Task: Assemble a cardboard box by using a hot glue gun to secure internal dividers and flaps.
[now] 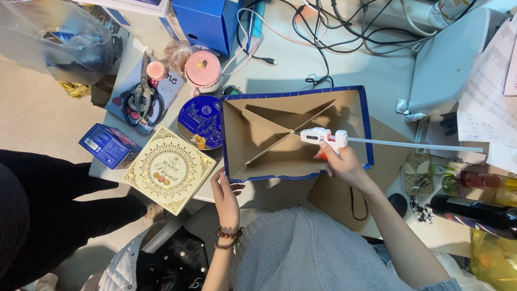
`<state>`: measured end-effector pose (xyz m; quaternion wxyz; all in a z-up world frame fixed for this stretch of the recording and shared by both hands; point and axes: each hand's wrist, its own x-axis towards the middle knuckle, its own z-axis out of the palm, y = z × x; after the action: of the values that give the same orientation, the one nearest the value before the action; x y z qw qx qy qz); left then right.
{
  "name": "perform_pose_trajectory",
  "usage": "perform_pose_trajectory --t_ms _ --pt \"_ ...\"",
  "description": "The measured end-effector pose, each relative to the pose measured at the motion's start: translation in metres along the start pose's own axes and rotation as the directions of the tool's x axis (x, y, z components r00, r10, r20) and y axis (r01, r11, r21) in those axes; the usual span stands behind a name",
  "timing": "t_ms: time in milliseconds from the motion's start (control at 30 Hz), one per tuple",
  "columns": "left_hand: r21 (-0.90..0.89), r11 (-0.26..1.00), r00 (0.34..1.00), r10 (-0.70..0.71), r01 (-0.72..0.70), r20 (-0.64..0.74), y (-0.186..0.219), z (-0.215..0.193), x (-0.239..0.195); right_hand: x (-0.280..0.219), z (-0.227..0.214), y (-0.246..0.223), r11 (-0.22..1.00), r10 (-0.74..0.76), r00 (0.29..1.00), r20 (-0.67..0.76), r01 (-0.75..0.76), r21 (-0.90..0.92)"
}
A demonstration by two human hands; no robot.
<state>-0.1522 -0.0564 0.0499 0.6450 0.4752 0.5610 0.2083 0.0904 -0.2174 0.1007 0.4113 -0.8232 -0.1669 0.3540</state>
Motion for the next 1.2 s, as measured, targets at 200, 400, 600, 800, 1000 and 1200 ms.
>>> perform_pose_trajectory --t_ms 200,400,600,800,1000,1200 --pt "0.016 1.000 1.000 0.020 -0.020 0.014 -0.010 -0.002 0.004 0.010 0.005 0.019 0.982 0.125 0.992 -0.029 -0.128 -0.135" --pt "0.017 1.000 1.000 0.011 -0.011 0.025 -0.007 -0.001 0.002 0.002 0.012 0.013 0.995 0.102 0.994 -0.041 -0.102 0.016" --pt "0.009 1.000 1.000 0.010 -0.010 0.028 -0.023 -0.002 0.009 -0.008 0.011 0.016 0.991 0.050 0.996 -0.075 -0.040 0.126" --pt "-0.018 1.000 1.000 0.000 0.000 0.029 -0.023 0.000 0.008 -0.032 0.017 -0.027 0.975 -0.057 0.997 0.043 0.046 0.216" --pt "-0.032 0.999 0.999 0.006 -0.004 0.046 -0.030 -0.002 0.010 -0.030 0.063 -0.019 0.984 -0.090 0.980 0.178 0.060 0.166" --pt "-0.046 0.999 0.999 -0.013 0.015 0.038 -0.027 -0.001 0.010 -0.017 0.087 -0.002 0.994 -0.109 0.966 0.233 0.101 0.049"
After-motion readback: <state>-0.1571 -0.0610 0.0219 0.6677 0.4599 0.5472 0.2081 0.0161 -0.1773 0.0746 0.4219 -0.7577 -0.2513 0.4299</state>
